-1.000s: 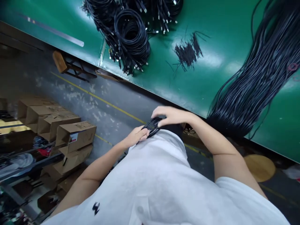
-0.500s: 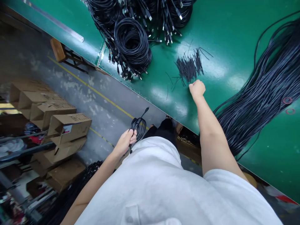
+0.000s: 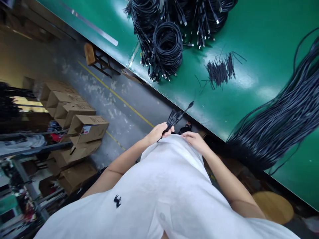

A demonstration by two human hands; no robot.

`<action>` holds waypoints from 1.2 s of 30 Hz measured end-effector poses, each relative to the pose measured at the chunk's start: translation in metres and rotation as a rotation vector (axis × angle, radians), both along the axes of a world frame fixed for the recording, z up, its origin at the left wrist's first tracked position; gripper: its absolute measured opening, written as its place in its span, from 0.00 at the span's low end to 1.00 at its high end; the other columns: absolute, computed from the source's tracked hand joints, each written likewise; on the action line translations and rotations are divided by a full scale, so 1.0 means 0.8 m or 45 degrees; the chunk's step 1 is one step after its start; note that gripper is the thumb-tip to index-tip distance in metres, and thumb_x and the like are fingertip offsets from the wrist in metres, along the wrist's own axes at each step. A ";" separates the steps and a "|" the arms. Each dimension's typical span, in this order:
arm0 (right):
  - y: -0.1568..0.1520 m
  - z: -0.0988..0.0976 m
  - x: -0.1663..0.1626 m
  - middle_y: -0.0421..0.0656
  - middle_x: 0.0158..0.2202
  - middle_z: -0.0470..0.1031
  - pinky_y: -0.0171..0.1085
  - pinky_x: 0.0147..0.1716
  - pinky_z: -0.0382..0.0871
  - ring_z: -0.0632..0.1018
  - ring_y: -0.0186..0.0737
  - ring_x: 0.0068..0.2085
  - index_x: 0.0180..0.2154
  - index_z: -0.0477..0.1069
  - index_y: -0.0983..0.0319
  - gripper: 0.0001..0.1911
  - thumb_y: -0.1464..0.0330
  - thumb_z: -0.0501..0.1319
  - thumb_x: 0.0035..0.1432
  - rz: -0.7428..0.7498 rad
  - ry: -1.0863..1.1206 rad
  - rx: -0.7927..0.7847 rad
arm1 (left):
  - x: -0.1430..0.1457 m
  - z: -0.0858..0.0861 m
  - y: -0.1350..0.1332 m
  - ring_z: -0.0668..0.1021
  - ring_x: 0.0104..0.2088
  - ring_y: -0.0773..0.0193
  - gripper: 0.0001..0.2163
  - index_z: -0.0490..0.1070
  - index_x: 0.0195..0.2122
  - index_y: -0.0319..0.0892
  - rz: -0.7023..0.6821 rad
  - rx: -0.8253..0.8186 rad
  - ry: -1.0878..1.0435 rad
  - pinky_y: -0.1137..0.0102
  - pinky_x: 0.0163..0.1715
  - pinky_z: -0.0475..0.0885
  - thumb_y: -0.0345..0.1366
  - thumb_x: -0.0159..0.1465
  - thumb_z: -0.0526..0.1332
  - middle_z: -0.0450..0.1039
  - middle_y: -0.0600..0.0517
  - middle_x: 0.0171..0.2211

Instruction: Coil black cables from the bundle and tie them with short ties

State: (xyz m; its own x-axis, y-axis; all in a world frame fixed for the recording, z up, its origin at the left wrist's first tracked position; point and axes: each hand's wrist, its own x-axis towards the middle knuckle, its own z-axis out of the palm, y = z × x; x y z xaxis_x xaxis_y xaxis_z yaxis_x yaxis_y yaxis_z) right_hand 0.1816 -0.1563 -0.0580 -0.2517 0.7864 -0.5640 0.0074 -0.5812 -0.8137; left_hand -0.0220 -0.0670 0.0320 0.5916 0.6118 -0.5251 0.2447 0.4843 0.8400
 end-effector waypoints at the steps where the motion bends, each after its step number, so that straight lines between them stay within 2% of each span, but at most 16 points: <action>1: 0.002 0.005 -0.025 0.35 0.20 0.61 0.32 0.24 0.54 0.60 0.29 0.23 0.33 0.74 0.64 0.14 0.59 0.61 0.52 -0.055 0.071 0.031 | -0.002 0.001 -0.001 0.60 0.22 0.71 0.18 0.66 0.36 0.39 -0.077 0.024 -0.029 0.72 0.25 0.58 0.50 0.68 0.49 0.58 0.58 0.21; 3: 0.019 0.014 -0.058 0.35 0.20 0.59 0.32 0.25 0.54 0.59 0.29 0.23 0.27 0.71 0.64 0.14 0.58 0.62 0.51 -0.193 0.187 0.167 | -0.008 0.003 -0.003 0.62 0.24 0.71 0.19 0.65 0.36 0.39 -0.185 0.054 -0.099 0.71 0.27 0.59 0.51 0.68 0.51 0.60 0.57 0.23; 5: 0.040 0.021 -0.073 0.36 0.22 0.60 0.32 0.25 0.54 0.59 0.28 0.25 0.25 0.69 0.64 0.14 0.59 0.62 0.51 -0.326 0.203 0.315 | -0.017 0.003 -0.006 0.63 0.25 0.71 0.20 0.65 0.39 0.39 -0.163 0.070 -0.148 0.71 0.29 0.60 0.54 0.66 0.54 0.62 0.56 0.25; 9: 0.062 0.030 -0.085 0.39 0.34 0.66 0.32 0.25 0.55 0.61 0.26 0.26 0.28 0.72 0.64 0.10 0.62 0.62 0.51 -0.417 0.124 0.417 | -0.032 -0.007 -0.016 0.63 0.25 0.72 0.21 0.64 0.42 0.38 0.101 0.082 -0.149 0.72 0.29 0.60 0.54 0.64 0.58 0.64 0.56 0.26; 12: 0.060 0.029 -0.101 0.39 0.34 0.65 0.32 0.24 0.56 0.61 0.26 0.25 0.30 0.73 0.63 0.11 0.61 0.60 0.53 -0.391 0.114 0.403 | -0.042 -0.020 -0.023 0.62 0.23 0.72 0.23 0.61 0.51 0.39 0.283 0.034 -0.171 0.73 0.27 0.59 0.53 0.64 0.58 0.62 0.58 0.24; 14: 0.054 0.030 -0.113 0.39 0.33 0.67 0.33 0.25 0.58 0.63 0.28 0.25 0.33 0.74 0.63 0.12 0.62 0.58 0.56 -0.337 0.009 0.458 | -0.049 -0.026 -0.026 0.61 0.22 0.72 0.25 0.57 0.58 0.40 0.337 0.072 -0.163 0.73 0.27 0.59 0.49 0.66 0.56 0.61 0.59 0.24; 17: 0.044 0.035 -0.124 0.42 0.33 0.70 0.34 0.30 0.62 0.69 0.33 0.30 0.37 0.75 0.62 0.12 0.65 0.55 0.61 -0.214 -0.418 0.774 | -0.064 -0.027 -0.028 0.64 0.25 0.71 0.21 0.59 0.60 0.39 0.265 0.282 0.011 0.73 0.31 0.62 0.42 0.69 0.52 0.63 0.58 0.26; 21: 0.048 0.050 -0.122 0.48 0.38 0.74 0.36 0.35 0.62 0.71 0.36 0.36 0.37 0.75 0.64 0.15 0.68 0.51 0.68 0.136 -1.059 1.452 | -0.080 -0.023 -0.028 0.67 0.28 0.70 0.18 0.63 0.59 0.39 0.104 0.531 0.358 0.72 0.35 0.64 0.36 0.68 0.51 0.65 0.57 0.27; 24: 0.066 0.063 -0.114 0.51 0.48 0.74 0.39 0.44 0.62 0.72 0.41 0.47 0.41 0.75 0.66 0.15 0.73 0.49 0.68 0.534 -1.212 1.959 | -0.087 -0.024 -0.026 0.67 0.27 0.69 0.15 0.67 0.52 0.38 0.024 0.499 0.400 0.71 0.33 0.63 0.37 0.68 0.52 0.65 0.56 0.26; 26: 0.078 0.073 -0.111 0.52 0.48 0.74 0.40 0.46 0.61 0.71 0.42 0.50 0.41 0.74 0.67 0.15 0.74 0.48 0.68 0.784 -1.211 2.183 | -0.090 -0.026 -0.024 0.66 0.26 0.69 0.11 0.69 0.43 0.37 -0.019 0.358 0.318 0.71 0.31 0.62 0.39 0.66 0.55 0.64 0.56 0.24; 28: 0.085 0.082 -0.109 0.49 0.40 0.74 0.41 0.42 0.60 0.71 0.42 0.43 0.38 0.73 0.67 0.15 0.73 0.48 0.69 0.974 -1.239 2.290 | -0.090 -0.028 -0.023 0.64 0.24 0.71 0.09 0.67 0.35 0.38 -0.011 0.173 0.156 0.72 0.28 0.60 0.40 0.63 0.59 0.62 0.58 0.22; 31: 0.086 0.094 -0.109 0.46 0.34 0.71 0.40 0.36 0.59 0.69 0.40 0.35 0.38 0.72 0.67 0.13 0.74 0.49 0.68 1.132 -1.348 2.351 | -0.089 -0.032 -0.023 0.61 0.22 0.73 0.13 0.64 0.32 0.39 0.110 -0.026 -0.060 0.73 0.25 0.56 0.43 0.59 0.64 0.59 0.59 0.20; 34: 0.082 0.105 -0.110 0.48 0.34 0.70 0.41 0.33 0.57 0.68 0.41 0.35 0.36 0.74 0.69 0.13 0.76 0.50 0.65 1.183 -1.498 2.342 | -0.085 -0.035 -0.023 0.62 0.22 0.73 0.17 0.66 0.36 0.38 0.193 -0.102 -0.179 0.73 0.25 0.54 0.45 0.56 0.68 0.59 0.60 0.20; 36: 0.079 0.111 -0.112 0.48 0.32 0.70 0.41 0.31 0.55 0.68 0.41 0.33 0.34 0.75 0.68 0.14 0.76 0.50 0.64 1.237 -1.560 2.304 | -0.082 -0.038 -0.025 0.63 0.22 0.73 0.22 0.66 0.44 0.37 0.222 -0.133 -0.209 0.73 0.25 0.54 0.45 0.55 0.69 0.59 0.61 0.21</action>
